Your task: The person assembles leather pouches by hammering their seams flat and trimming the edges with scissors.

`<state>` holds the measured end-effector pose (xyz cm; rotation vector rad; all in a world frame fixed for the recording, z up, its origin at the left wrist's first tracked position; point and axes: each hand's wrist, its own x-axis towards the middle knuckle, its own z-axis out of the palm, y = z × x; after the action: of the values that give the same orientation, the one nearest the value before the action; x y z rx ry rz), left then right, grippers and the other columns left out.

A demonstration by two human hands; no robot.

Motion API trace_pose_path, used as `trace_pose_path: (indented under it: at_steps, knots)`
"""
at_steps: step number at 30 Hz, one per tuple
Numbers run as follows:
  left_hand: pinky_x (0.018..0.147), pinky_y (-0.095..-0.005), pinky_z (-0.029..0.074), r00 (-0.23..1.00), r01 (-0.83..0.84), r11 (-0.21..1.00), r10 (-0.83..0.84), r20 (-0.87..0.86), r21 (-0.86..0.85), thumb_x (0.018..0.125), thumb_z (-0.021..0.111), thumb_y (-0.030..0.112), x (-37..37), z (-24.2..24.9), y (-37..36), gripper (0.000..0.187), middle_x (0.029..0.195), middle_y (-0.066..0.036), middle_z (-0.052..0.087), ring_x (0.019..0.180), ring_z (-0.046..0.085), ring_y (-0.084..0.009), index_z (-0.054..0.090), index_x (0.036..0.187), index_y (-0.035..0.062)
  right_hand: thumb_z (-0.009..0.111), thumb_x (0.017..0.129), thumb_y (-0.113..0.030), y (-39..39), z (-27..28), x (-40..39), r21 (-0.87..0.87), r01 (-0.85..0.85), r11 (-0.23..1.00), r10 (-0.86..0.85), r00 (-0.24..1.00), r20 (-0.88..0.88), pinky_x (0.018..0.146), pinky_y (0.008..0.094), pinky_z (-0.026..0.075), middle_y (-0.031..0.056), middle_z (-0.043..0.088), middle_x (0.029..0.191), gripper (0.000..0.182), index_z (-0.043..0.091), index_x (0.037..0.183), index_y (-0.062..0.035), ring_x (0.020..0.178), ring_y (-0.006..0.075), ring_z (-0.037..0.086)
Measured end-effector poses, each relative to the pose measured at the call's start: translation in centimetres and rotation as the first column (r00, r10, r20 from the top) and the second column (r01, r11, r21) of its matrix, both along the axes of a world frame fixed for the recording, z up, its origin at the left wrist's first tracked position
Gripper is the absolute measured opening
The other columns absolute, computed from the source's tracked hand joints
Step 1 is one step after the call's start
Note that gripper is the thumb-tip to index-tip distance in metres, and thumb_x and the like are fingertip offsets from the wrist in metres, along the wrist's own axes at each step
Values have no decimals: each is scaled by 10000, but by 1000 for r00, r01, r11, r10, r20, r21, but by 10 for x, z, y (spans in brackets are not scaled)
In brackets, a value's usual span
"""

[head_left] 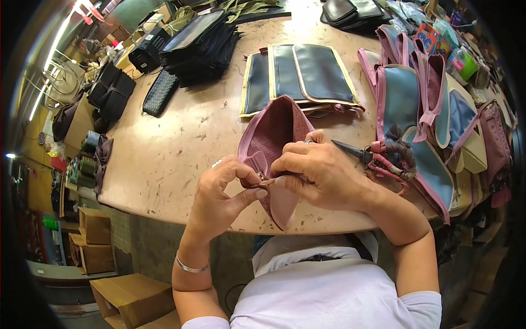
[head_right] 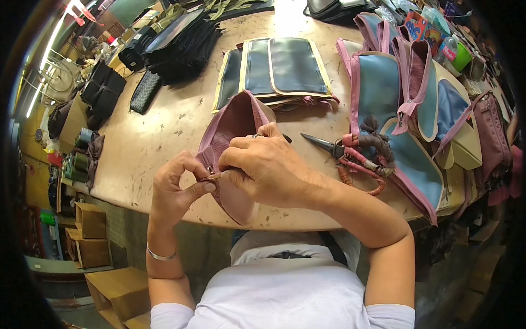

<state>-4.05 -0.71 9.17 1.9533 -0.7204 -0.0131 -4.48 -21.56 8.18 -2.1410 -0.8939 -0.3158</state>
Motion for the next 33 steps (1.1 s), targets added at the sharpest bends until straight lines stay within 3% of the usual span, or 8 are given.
trace_pose_path:
  at_steps: [4, 10, 13, 16, 19, 22, 28, 33]
  knots:
    - [691, -271, 419, 971, 56, 991, -83, -223, -125, 650, 762, 65, 5, -4, 5, 191, 750, -13, 590, 691, 524, -130, 600, 748, 43, 656, 740, -123, 0, 0, -1, -4, -4, 1000, 4, 1000, -16, 754, 325, 315, 16, 566, 761, 148, 611, 880, -104, 724, 193, 542]
    - [770, -298, 402, 986, 91, 995, -83, -142, 52, 649, 781, 163, 6, -3, 5, 242, 770, -2, 593, 711, 513, -120, 613, 788, 58, 652, 738, -101, -2, 0, -3, -22, -14, 1000, 13, 1000, -21, 741, 325, 318, 16, 565, 761, 148, 615, 881, -114, 725, 190, 544]
    - [781, -288, 403, 975, 151, 987, -158, -157, -55, 644, 785, 175, 4, -5, 3, 284, 789, -4, 597, 742, 526, -124, 611, 839, 64, 654, 734, -88, -2, -2, -3, 15, -23, 1000, 24, 999, -48, 731, 317, 318, 18, 562, 760, 146, 621, 873, -117, 722, 187, 542]
    - [794, -285, 404, 968, 172, 984, -177, -178, -43, 652, 780, 163, 4, -5, 5, 292, 805, -3, 599, 759, 535, -131, 598, 859, 66, 653, 726, -74, -3, -4, -4, 59, -21, 998, 21, 1000, -3, 729, 310, 317, 21, 568, 763, 151, 624, 869, -113, 710, 191, 545]
    - [781, -264, 396, 941, 198, 979, -203, -273, -45, 673, 752, 96, 7, -1, 7, 248, 815, -6, 571, 818, 503, -118, 584, 848, 43, 642, 728, -58, -6, -5, -4, 105, -45, 993, 53, 996, -74, 730, 311, 316, 24, 576, 768, 156, 623, 871, -118, 698, 193, 552]
    - [833, -300, 370, 964, 240, 966, -227, -135, 90, 741, 687, 86, 9, 2, 6, 158, 809, -25, 598, 756, 540, -159, 576, 848, 50, 651, 727, -85, -7, -4, -5, 54, -42, 998, 43, 999, -2, 727, 311, 315, 29, 582, 770, 140, 618, 860, -112, 685, 190, 559]
    - [875, -321, 338, 970, 154, 988, -148, -191, 18, 769, 623, 80, 4, 5, -5, 87, 755, -25, 593, 747, 545, -164, 570, 832, 50, 694, 718, -184, -7, 2, -6, 108, -51, 993, 55, 998, -34, 721, 309, 314, 23, 576, 739, 160, 599, 814, -100, 672, 179, 561]
    - [909, -345, 320, 979, 169, 986, -168, -118, 1, 722, 680, 100, 3, 10, -10, 147, 734, -15, 600, 724, 552, -148, 581, 816, 47, 676, 742, -231, -5, -1, -7, 85, -12, 996, 18, 997, -70, 765, 334, 288, 1, 585, 750, 156, 595, 821, -123, 711, 165, 553]
